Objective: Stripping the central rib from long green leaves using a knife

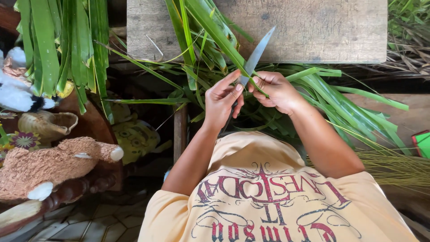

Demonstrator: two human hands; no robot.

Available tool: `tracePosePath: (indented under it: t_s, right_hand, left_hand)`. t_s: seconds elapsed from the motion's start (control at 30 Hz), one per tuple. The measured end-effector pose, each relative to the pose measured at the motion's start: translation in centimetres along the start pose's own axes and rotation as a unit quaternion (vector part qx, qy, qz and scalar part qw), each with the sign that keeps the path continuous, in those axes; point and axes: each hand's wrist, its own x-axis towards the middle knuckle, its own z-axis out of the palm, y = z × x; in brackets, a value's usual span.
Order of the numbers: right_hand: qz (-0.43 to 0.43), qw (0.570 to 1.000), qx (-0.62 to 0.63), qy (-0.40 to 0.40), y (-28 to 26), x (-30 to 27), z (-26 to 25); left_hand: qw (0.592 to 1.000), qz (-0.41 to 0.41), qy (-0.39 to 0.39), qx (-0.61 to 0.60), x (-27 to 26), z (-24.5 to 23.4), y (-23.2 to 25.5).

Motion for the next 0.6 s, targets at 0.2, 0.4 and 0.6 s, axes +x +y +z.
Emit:
tracePosePath:
  t_s: [0.2,0.4,0.6]
  right_hand:
    - [-0.009,1.000,-0.012,-0.007,-0.3,0.2,0.0]
    - [-0.024,0.999,-0.026,0.001,-0.1,0.5,1.0]
    - [-0.005,0.996,-0.073,-0.044,1.4,-0.3,0.4]
  left_hand:
    - [0.999,0.016,0.027,0.032,0.4,0.8,1.4]
    - [0.996,0.038,0.050,0.068,0.5,0.5,1.3]
    - [0.986,0.104,0.121,0.052,2.3,-1.7,3.4]
